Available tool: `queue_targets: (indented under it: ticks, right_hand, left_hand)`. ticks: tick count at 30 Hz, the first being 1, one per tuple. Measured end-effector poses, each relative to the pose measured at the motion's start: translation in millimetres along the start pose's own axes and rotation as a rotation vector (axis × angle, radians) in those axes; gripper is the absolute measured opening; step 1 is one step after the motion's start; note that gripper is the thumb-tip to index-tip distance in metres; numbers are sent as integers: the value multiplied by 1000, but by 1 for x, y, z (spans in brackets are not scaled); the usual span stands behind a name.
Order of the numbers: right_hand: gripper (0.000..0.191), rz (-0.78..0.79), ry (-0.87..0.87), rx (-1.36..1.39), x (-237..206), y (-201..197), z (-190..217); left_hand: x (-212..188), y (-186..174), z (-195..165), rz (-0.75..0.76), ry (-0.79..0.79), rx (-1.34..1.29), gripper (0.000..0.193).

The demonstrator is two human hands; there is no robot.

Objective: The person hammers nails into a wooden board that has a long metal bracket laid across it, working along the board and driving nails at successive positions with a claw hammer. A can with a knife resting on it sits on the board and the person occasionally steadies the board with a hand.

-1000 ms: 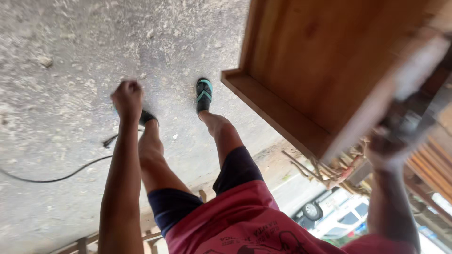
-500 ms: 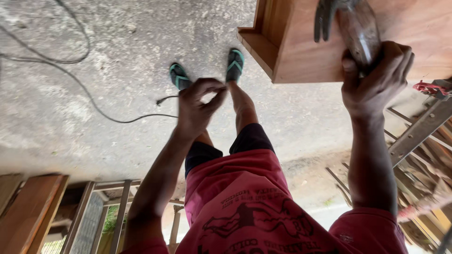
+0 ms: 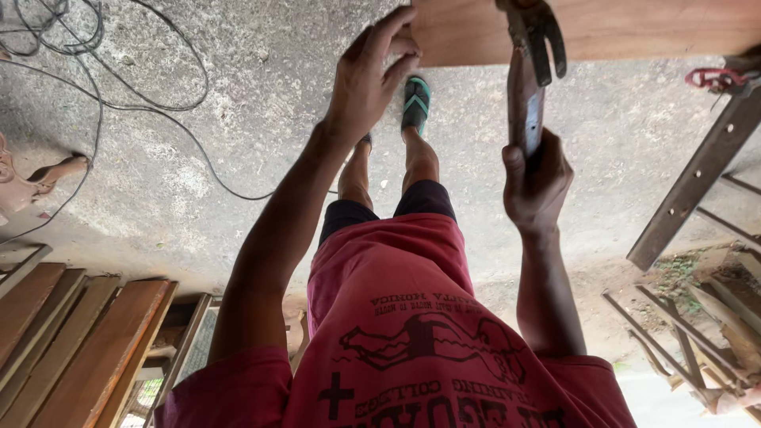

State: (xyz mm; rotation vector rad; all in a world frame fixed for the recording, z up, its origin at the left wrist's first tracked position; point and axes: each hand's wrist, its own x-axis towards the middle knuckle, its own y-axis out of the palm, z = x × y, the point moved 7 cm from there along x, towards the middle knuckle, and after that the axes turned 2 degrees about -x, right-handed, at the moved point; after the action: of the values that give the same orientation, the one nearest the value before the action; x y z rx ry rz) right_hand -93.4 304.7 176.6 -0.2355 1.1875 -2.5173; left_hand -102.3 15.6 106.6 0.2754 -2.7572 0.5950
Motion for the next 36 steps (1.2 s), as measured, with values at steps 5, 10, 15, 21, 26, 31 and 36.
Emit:
queue_targets:
  ticks: [5, 10, 15, 21, 26, 31, 36]
  right_hand:
    - [68, 112, 128, 82, -37, 0, 28]
    - [63, 164, 240, 195, -53, -9, 60]
    - [55, 164, 271, 260, -46, -10, 73]
    - [40, 236, 263, 76, -31, -1, 71]
    - [37, 151, 120, 16, -23, 2, 86]
    - [31, 164, 73, -14, -18, 10, 92]
    - [32, 104, 33, -35, -16, 9, 95]
  left_hand:
    - [5, 4, 7, 23, -38, 16, 74]
    - [11, 4, 7, 119, 8, 17, 75]
    - [13, 3, 3, 153, 73, 76, 79]
    - [11, 10, 0, 151, 189, 174, 87]
    - [6, 12, 8, 146, 192, 168, 84]
    - [2, 12, 10, 126, 201, 177, 83]
    - [2, 12, 9, 156, 175, 159, 83]
